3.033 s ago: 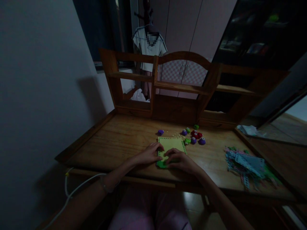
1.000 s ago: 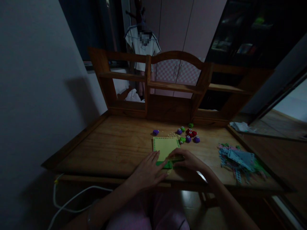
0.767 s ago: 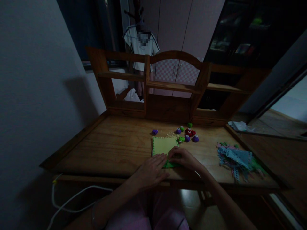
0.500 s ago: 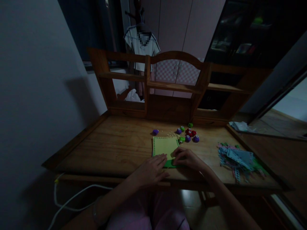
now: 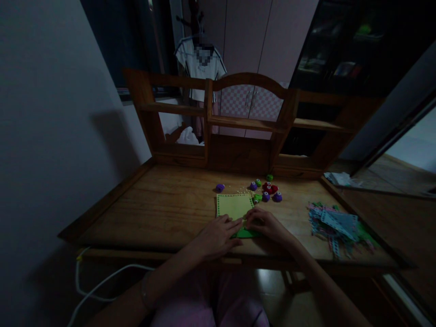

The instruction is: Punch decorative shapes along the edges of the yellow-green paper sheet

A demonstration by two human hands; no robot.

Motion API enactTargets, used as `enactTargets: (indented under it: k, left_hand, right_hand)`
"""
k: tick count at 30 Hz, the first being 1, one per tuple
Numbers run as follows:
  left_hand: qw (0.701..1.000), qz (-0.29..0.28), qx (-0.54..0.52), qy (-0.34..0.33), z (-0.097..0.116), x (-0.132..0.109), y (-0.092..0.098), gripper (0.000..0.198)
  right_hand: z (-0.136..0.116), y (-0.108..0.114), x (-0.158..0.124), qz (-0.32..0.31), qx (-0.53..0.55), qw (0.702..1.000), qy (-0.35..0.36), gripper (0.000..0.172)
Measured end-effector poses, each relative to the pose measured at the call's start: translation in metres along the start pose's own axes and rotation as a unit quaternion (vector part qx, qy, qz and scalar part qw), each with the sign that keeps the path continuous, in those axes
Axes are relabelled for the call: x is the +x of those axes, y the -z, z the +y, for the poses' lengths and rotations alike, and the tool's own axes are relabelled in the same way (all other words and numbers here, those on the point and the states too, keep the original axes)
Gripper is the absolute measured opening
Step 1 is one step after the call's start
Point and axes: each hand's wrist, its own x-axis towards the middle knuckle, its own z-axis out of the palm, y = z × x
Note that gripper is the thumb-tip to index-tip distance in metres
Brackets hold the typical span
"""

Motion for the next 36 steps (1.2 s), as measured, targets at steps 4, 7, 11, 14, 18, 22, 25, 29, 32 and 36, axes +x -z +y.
enactTargets:
  k: [4, 7, 11, 14, 18, 22, 25, 29, 32, 36]
  left_hand:
    - [1.0, 0.002, 0.0, 0.002, 0.003, 0.0, 0.002, 0.055]
    - [1.0, 0.011, -0.006, 0.01, 0.005, -0.002, 0.002, 0.057]
    - [1.0, 0.01, -0.026, 0.006, 0.002, -0.003, 0.0, 0.057]
    - [0.999, 0.015, -0.051, 0.009, -0.004, -0.002, -0.001, 0.058]
    - [0.998, 0.003, -0.069, 0.0, -0.011, 0.002, -0.001, 0.049]
    - [0.999, -0.005, -0.051, -0.017, -0.016, 0.005, -0.002, 0.043]
    - [0.999, 0.001, -0.039, -0.019, -0.018, 0.005, -0.004, 0.041]
    - [0.999, 0.013, -0.024, -0.03, -0.016, 0.008, -0.006, 0.039]
    - [0.999, 0.024, 0.004, -0.028, -0.012, 0.012, -0.008, 0.039]
    - [0.999, 0.031, 0.031, -0.025, -0.007, 0.015, -0.011, 0.04]
  right_hand:
    - [-0.001, 0.009, -0.006, -0.02, 0.003, 1.0, -0.012, 0.02]
    - [-0.002, 0.013, -0.012, -0.022, 0.004, 1.0, -0.021, 0.019]
    - [-0.004, 0.013, -0.015, -0.001, -0.008, 1.0, -0.017, 0.028]
    - [-0.005, 0.01, -0.014, 0.016, -0.021, 0.999, -0.018, 0.034]
    - [-0.003, 0.004, -0.007, 0.009, -0.029, 0.999, -0.011, 0.024]
    - [0.001, 0.001, 0.0, 0.002, -0.026, 1.0, -0.002, 0.019]
    - [0.002, 0.006, -0.002, -0.01, -0.025, 1.0, 0.0, 0.02]
    - [0.002, 0.018, -0.011, -0.026, -0.025, 0.999, -0.017, 0.019]
    - [-0.001, 0.022, -0.018, -0.032, -0.022, 0.999, -0.022, 0.018]
    - [-0.006, 0.022, -0.018, -0.028, -0.023, 0.999, -0.013, 0.03]
